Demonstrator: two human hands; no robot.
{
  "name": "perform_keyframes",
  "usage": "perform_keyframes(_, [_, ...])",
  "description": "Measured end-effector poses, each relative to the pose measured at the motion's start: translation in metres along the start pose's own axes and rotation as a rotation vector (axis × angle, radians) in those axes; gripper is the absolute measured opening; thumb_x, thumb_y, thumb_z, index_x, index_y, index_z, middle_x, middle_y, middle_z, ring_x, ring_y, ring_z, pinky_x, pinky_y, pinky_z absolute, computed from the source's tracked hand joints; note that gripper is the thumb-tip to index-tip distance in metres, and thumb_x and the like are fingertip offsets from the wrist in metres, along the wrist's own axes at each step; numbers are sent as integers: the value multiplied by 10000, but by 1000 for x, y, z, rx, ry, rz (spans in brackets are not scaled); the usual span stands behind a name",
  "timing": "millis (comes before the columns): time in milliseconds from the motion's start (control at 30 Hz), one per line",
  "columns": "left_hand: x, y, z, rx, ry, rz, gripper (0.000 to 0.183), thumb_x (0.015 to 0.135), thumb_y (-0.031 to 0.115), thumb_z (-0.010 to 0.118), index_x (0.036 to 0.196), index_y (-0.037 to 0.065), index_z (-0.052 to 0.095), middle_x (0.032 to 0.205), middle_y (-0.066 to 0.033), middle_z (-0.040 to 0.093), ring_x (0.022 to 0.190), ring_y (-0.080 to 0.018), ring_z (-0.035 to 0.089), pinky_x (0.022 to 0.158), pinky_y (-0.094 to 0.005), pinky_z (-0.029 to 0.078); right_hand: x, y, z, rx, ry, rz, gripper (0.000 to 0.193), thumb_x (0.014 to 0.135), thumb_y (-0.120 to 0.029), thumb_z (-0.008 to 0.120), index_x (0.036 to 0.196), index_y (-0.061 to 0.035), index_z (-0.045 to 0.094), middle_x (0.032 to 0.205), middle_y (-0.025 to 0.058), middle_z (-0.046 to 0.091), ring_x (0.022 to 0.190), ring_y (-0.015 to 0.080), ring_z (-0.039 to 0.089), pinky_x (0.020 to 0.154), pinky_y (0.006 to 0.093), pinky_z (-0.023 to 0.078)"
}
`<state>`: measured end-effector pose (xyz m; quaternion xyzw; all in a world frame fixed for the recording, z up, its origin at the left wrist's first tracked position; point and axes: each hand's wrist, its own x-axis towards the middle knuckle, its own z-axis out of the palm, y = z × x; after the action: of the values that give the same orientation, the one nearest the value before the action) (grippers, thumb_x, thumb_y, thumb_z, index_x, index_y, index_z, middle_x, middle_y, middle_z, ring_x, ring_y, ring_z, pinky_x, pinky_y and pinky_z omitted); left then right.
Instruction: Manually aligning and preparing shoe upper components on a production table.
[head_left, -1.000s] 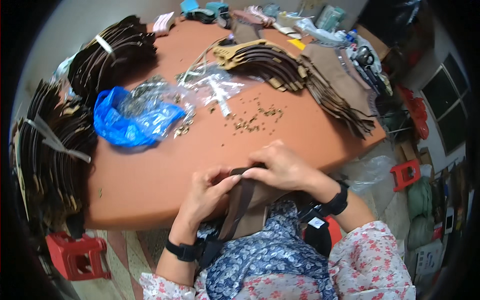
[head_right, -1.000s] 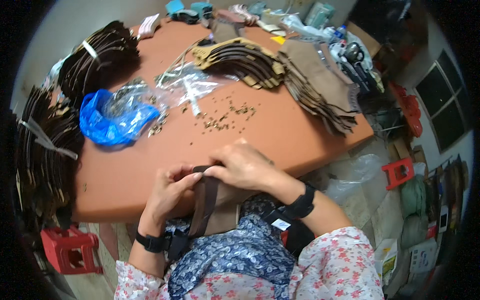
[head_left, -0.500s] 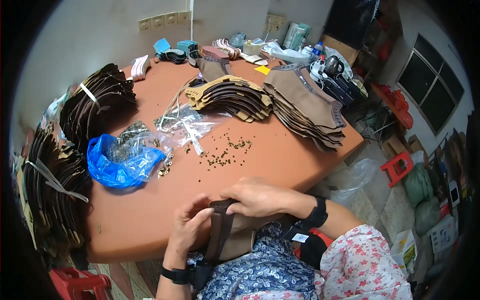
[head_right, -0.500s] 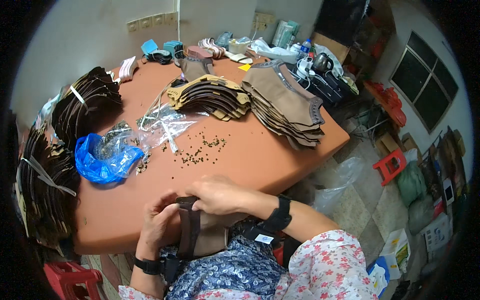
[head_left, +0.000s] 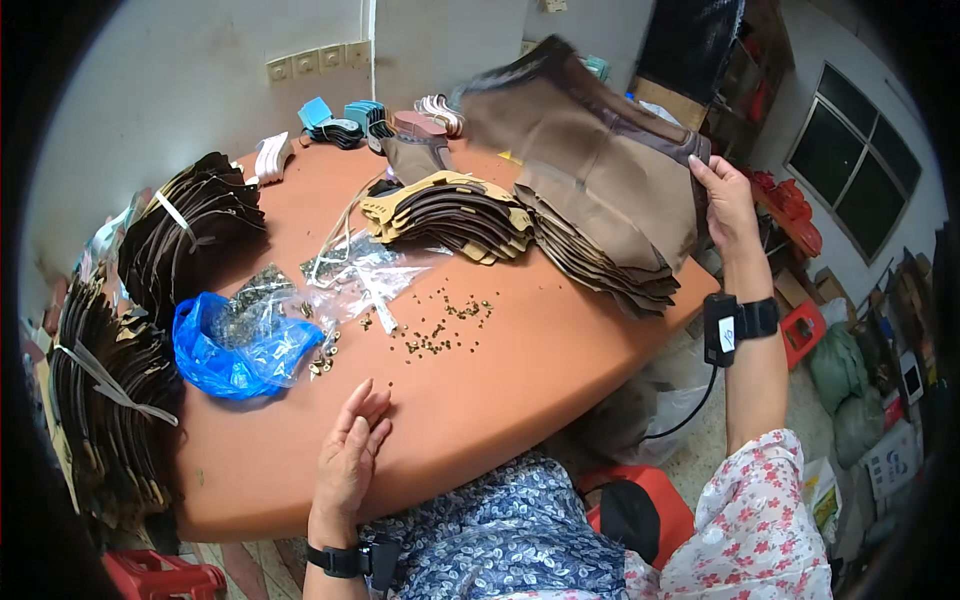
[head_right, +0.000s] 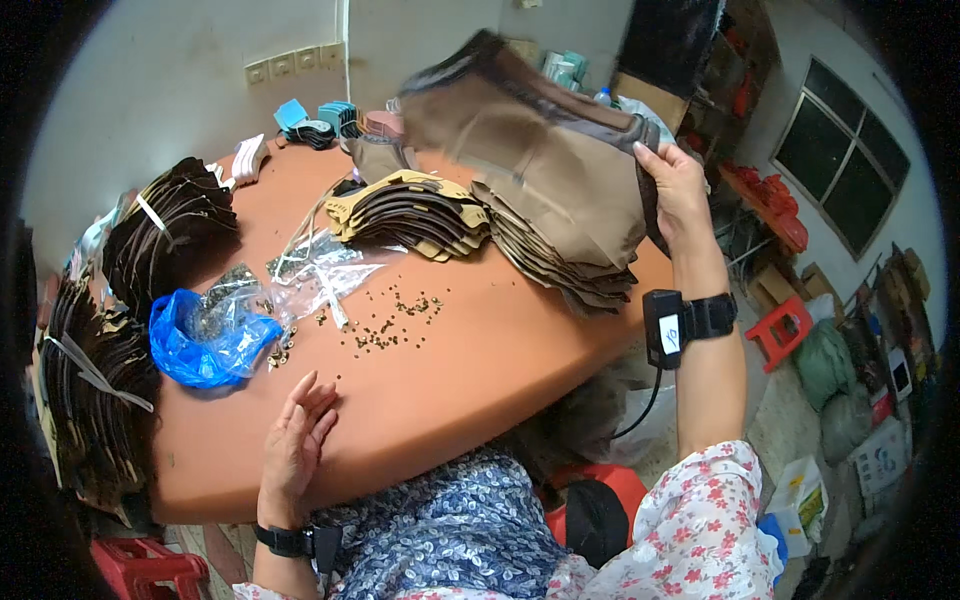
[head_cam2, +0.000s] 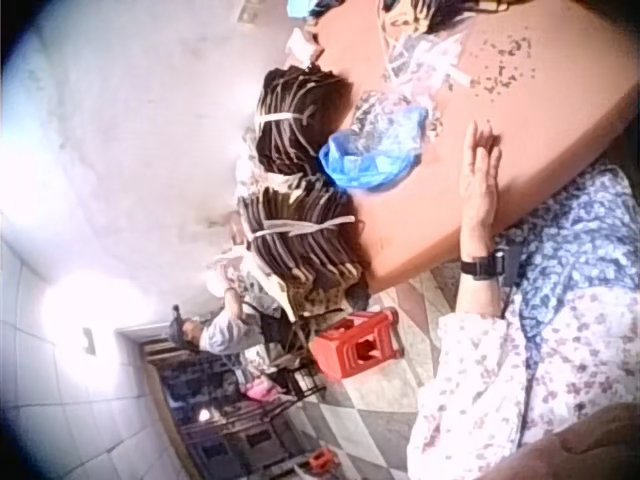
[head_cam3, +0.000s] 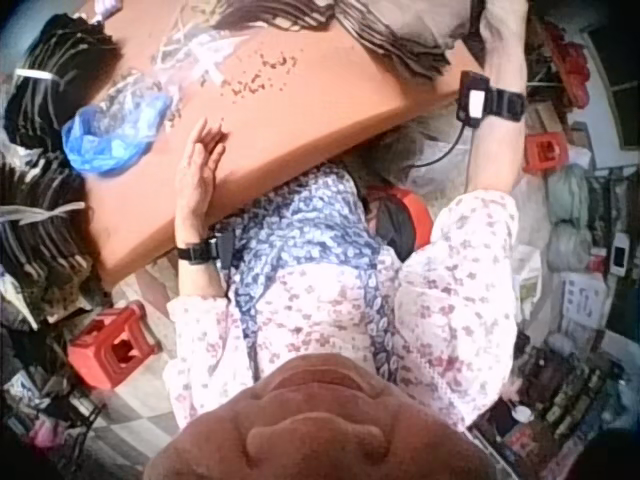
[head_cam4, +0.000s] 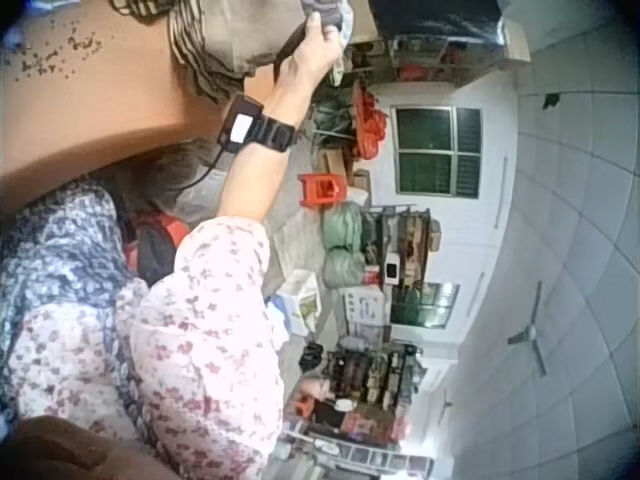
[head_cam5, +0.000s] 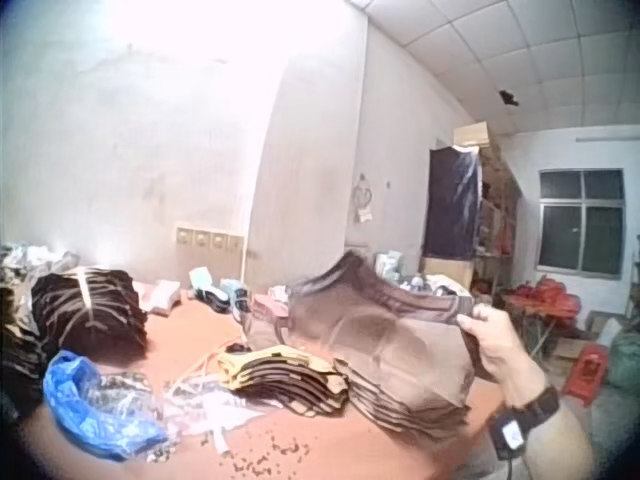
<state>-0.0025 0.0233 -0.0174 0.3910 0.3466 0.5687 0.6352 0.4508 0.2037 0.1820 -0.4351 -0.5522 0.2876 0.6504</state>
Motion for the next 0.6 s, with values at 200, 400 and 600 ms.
perform_keyframes(200, [-1,-2,1,23,63,-4,514,938,119,565,1406,24,378,1288,-130,532,1205,-206,510,1029,-322,416,25,111,-28,-535,322,143,101,821,-87,691,774,-12,644,702,7,617,602,107,555,568,292,434])
perform_keyframes(400, [-3,-2,4,91,68,26,398,927,32,549,1316,-19,484,1200,-128,596,1135,-198,561,1007,-317,438,21,101,-20,-1016,365,123,273,769,-196,709,948,2,653,864,103,628,783,228,574,707,356,445])
perform_keyframes(600, [-3,-2,6,142,75,14,332,921,5,544,1249,-47,543,1123,-126,639,1071,-188,597,976,-317,454,6,39,52,-1158,209,-521,401,812,-258,654,1151,-46,615,1179,164,593,1118,351,541,936,428,436])
